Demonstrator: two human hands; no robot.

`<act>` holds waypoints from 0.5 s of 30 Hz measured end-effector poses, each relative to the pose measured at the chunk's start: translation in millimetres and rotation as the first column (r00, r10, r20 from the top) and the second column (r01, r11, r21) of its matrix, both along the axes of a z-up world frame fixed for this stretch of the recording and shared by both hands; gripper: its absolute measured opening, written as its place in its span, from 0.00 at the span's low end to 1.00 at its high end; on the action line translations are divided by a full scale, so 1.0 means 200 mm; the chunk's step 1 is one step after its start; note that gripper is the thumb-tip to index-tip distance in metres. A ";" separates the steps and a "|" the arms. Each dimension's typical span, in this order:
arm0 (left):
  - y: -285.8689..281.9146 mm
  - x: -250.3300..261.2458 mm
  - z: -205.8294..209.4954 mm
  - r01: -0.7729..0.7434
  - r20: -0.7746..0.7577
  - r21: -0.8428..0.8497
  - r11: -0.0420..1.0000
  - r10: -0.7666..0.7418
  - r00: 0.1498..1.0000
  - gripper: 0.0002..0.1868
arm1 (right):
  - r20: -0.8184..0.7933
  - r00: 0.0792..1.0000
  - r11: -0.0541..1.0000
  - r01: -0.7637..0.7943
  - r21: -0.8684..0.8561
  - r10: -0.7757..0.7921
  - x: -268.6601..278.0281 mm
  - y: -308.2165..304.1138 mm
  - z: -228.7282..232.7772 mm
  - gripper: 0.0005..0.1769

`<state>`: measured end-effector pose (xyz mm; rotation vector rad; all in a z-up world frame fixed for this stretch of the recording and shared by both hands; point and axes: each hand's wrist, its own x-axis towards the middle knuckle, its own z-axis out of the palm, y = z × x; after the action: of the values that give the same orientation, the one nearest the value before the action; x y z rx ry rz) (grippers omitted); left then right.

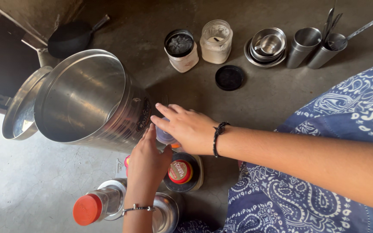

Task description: The person sits on the floor and opens several small plastic containers with colored lids, then closes them and places them back among other containers and metalware. The person handles each container individually, unscrewing and screwing the lids.

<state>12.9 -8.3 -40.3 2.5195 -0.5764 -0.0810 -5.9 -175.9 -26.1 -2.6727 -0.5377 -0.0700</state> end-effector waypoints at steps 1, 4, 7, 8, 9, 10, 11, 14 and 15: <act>0.00 -0.01 0.01 -0.001 0.012 -0.003 1.000 0.001 1.000 0.39 | 0.014 1.000 1.000 -0.004 0.001 0.004 0.00 0.00 0.01 0.49; -0.01 -0.02 0.05 -0.002 0.068 -0.007 1.000 0.002 0.998 0.38 | 0.046 0.999 1.000 -0.010 -0.005 0.010 -0.02 -0.01 0.05 0.49; -0.01 -0.03 0.09 0.003 0.151 -0.007 1.000 -0.002 0.988 0.34 | 0.065 0.998 1.000 -0.007 -0.028 0.009 -0.03 -0.01 0.08 0.48; -0.01 -0.03 0.11 0.006 0.172 -0.009 1.000 -0.004 0.985 0.32 | 0.080 0.997 0.999 -0.006 -0.037 0.009 -0.04 -0.01 0.09 0.47; -0.01 -0.03 0.12 0.009 0.191 -0.012 1.000 -0.007 0.981 0.30 | 0.094 0.996 0.999 -0.005 -0.046 0.009 -0.04 -0.01 0.10 0.47; -0.01 -0.04 0.14 0.001 0.206 -0.028 1.000 0.005 0.979 0.28 | 0.101 0.995 1.000 -0.012 -0.026 0.015 -0.05 -0.01 0.11 0.47; -0.02 -0.05 0.15 -0.008 0.221 -0.045 0.999 0.018 0.975 0.26 | 0.109 0.994 1.000 -0.020 -0.006 0.020 -0.05 -0.01 0.12 0.47; -0.03 -0.06 0.19 -0.102 0.182 -0.119 0.988 0.123 0.976 0.17 | 0.183 0.982 0.999 -0.048 0.007 0.045 -0.06 0.00 0.15 0.46; -0.03 -0.06 0.20 -0.146 0.153 -0.145 0.979 0.168 0.974 0.14 | 0.216 0.975 0.998 -0.058 0.003 0.055 -0.06 0.00 0.16 0.45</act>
<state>0.9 -14.1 0.4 2.4454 -0.4288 0.2196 -18.3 -176.4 6.7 -2.6544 -0.6784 -0.3493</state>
